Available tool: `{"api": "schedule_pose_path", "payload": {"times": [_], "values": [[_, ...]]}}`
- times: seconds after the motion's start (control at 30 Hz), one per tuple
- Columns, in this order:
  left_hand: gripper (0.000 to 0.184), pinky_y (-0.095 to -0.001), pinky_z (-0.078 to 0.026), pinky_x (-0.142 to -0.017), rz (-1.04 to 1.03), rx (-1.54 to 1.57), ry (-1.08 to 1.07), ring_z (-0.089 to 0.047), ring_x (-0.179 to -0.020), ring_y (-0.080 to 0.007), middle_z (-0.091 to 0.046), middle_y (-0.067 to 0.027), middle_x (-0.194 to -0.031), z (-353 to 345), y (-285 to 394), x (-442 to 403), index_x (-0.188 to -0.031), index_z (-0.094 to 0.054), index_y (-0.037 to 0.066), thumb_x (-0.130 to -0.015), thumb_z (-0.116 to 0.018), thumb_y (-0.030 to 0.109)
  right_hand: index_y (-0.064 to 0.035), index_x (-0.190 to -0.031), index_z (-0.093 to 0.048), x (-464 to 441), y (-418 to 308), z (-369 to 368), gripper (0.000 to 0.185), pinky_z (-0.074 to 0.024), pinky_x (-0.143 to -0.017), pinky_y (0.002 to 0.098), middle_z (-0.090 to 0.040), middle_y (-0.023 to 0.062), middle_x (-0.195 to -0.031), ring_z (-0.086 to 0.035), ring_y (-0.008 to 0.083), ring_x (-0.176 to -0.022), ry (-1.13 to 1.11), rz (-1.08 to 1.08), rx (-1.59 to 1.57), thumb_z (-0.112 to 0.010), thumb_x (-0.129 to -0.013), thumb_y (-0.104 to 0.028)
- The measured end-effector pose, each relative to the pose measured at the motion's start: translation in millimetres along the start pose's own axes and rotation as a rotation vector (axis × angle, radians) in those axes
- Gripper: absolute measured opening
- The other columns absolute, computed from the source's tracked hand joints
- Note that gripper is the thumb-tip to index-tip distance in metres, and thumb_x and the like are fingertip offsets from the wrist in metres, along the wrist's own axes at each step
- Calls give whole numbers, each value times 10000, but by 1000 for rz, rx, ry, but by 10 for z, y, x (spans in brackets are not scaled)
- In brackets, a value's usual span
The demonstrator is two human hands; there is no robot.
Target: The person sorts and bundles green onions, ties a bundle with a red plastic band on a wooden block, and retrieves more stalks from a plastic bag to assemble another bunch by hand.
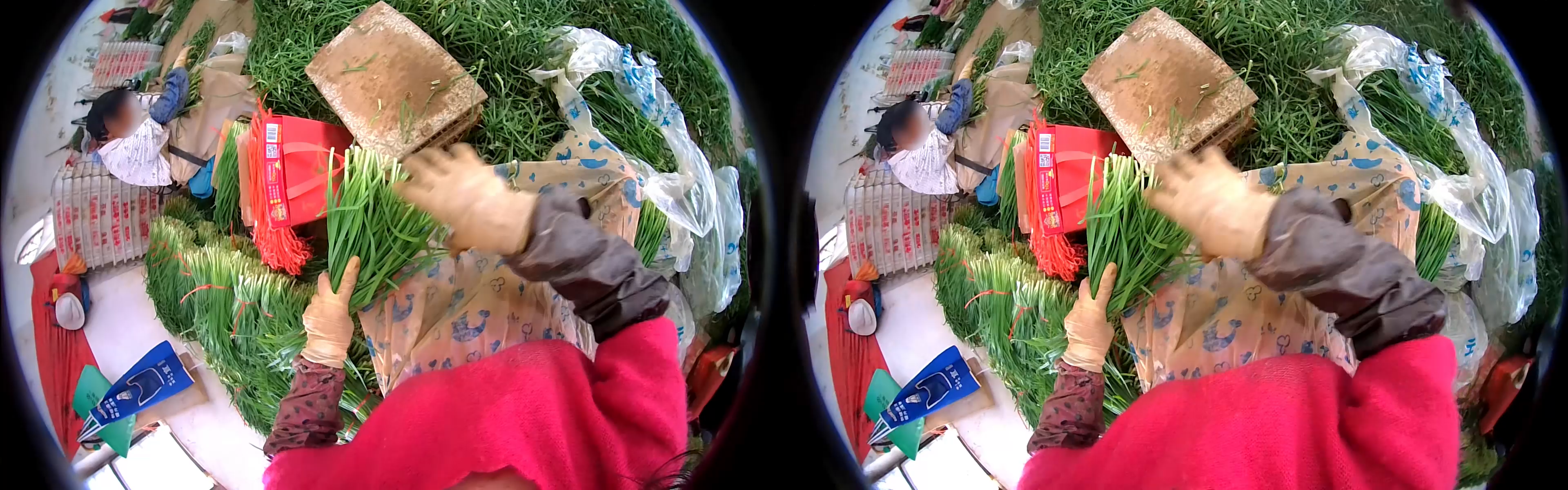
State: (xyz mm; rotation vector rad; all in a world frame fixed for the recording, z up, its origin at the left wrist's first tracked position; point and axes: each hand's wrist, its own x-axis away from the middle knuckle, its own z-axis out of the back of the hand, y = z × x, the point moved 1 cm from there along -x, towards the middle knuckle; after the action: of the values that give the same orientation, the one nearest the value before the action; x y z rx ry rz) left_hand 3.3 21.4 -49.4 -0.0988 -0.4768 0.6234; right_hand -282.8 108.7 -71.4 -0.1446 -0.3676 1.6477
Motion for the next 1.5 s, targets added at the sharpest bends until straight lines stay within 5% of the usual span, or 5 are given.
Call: {"api": "schedule_pose_path", "payload": {"times": [0.23, 0.57, 0.97, 1.2, 1.5], "values": [[948, -408, -533, -600, 2, 32, 61, -617, -691, -331, -496, -241, -1242, -101, -17, 13, -1481, -227, 373, -710, -565, -64, -196, -1217, -580, -385, -222, -512, 453, -442, -938, 412, -550, 116, -1275, -491, 280, -1223, 400, 543, -343, -704, -782, -227], [887, -374, -512, -519, -134, 3, 108, -592, -591, -274, -534, -214, -1180, 27, 89, -91, -1457, -269, 425, -739, -580, 6, -85, -981, -568, -363, 748, -980, 166, -282, -396, 224, -458, -52, -622, -382, 74, -468, 921, -789, -2365, -415, -960, -144], [892, -349, -498, -467, -151, -176, 33, -584, -568, -228, -544, -173, -1121, 126, 135, -163, -1471, -221, 432, -761, -561, 13, -55, -1041, -595, -146, 180, -113, 359, -510, -636, 357, -682, 114, -820, -675, 280, -768, 63, -344, -521, -696, -821, -320], [954, -421, -515, -614, -88, 94, -44, -606, -742, -353, -506, -217, -1191, 55, 60, -122, -1481, -238, 352, -694, -605, -43, -65, -1009, -642, -240, 75, -482, 339, -503, -686, 353, -676, 131, -814, -653, 256, -735, 630, -663, -1289, -690, -823, -344], [964, -429, -525, -703, -71, 180, 19, -610, -912, -414, -482, -219, -1288, -171, 25, -122, -1479, -250, 306, -673, -654, -36, 24, -1046, -608, -350, 58, -528, 582, -517, -758, 408, -688, 158, -888, -664, 340, -861, -76, -585, -632, -674, -793, -496]]}}
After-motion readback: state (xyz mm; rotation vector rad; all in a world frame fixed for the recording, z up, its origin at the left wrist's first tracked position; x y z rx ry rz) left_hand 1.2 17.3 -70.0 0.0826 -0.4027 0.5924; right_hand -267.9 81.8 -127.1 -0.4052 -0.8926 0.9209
